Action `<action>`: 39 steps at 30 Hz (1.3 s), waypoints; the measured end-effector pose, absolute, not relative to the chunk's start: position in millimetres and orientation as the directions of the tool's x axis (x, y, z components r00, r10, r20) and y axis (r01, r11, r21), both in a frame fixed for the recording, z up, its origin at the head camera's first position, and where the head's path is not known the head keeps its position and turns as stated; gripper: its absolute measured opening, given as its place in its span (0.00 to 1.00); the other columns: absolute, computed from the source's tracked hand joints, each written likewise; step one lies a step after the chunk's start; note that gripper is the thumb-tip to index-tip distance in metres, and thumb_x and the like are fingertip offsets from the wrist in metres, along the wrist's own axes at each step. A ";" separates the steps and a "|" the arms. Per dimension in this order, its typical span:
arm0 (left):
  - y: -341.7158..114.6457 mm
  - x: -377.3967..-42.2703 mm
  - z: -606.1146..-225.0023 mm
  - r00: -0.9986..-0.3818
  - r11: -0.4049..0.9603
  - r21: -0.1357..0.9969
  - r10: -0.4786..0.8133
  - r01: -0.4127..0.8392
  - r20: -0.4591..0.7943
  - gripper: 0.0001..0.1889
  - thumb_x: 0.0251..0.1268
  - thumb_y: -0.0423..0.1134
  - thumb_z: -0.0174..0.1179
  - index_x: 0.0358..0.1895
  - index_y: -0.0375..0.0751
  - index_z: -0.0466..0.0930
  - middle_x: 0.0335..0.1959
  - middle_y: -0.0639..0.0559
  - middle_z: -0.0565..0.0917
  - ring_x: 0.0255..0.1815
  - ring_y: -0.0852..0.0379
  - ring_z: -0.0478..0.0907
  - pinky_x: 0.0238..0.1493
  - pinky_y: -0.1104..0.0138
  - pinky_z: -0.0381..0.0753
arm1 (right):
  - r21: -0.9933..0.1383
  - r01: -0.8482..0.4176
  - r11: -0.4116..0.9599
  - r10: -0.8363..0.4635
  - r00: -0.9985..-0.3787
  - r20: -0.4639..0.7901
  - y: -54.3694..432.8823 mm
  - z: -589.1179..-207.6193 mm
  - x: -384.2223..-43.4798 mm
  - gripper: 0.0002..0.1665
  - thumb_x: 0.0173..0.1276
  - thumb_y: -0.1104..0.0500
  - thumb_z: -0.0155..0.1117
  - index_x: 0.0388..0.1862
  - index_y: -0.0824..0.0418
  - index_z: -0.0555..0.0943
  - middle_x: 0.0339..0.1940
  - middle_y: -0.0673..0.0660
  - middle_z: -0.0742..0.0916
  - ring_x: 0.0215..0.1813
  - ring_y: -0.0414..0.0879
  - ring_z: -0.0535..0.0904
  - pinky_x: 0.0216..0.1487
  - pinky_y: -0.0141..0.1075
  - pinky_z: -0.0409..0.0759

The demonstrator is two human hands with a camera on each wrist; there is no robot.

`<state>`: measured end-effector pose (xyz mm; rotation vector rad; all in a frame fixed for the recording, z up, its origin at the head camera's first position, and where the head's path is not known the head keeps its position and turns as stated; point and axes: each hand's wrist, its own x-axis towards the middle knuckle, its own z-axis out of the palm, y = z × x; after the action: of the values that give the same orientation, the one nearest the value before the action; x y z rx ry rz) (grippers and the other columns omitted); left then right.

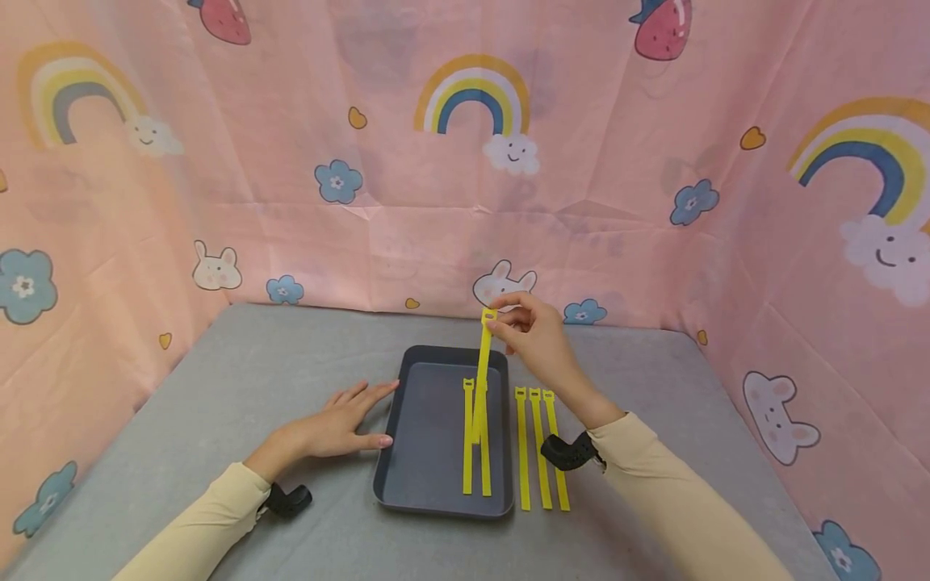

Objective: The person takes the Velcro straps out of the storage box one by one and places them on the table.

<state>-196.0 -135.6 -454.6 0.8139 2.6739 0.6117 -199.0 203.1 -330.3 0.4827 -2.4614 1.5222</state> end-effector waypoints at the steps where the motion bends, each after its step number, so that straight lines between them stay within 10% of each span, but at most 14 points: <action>1: -135.5 -196.0 -454.6 -0.802 0.752 0.470 0.581 0.463 -0.140 0.48 0.62 0.72 0.53 0.81 0.66 0.41 0.82 0.50 0.51 0.83 0.35 0.40 0.76 0.33 0.39 | -0.827 -0.372 0.421 -0.161 -0.928 0.335 207.5 -330.0 -197.3 0.16 0.69 0.56 0.67 0.54 0.59 0.79 0.31 0.49 0.88 0.21 0.43 0.76 0.20 0.36 0.69; 10: -135.4 -195.8 -453.6 -0.801 0.751 0.472 0.582 0.462 -0.141 0.48 0.63 0.72 0.53 0.81 0.65 0.41 0.82 0.50 0.51 0.83 0.34 0.40 0.76 0.32 0.39 | -0.823 -0.298 0.483 -0.141 -0.954 0.263 248.0 -337.4 -179.5 0.18 0.70 0.53 0.66 0.54 0.58 0.79 0.27 0.38 0.86 0.21 0.45 0.75 0.20 0.37 0.69; 39: -136.2 -195.8 -453.9 -0.799 0.750 0.473 0.584 0.462 -0.146 0.48 0.63 0.72 0.53 0.80 0.67 0.40 0.83 0.51 0.50 0.83 0.35 0.40 0.76 0.33 0.40 | -0.804 0.032 0.594 -0.098 -0.989 -0.112 326.4 -374.5 -145.9 0.29 0.68 0.46 0.67 0.61 0.60 0.75 0.19 0.47 0.79 0.22 0.44 0.72 0.26 0.37 0.70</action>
<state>-195.8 -136.2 -453.9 0.8158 2.6651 0.6105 -145.9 326.4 -374.5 0.0616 -2.9319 1.4836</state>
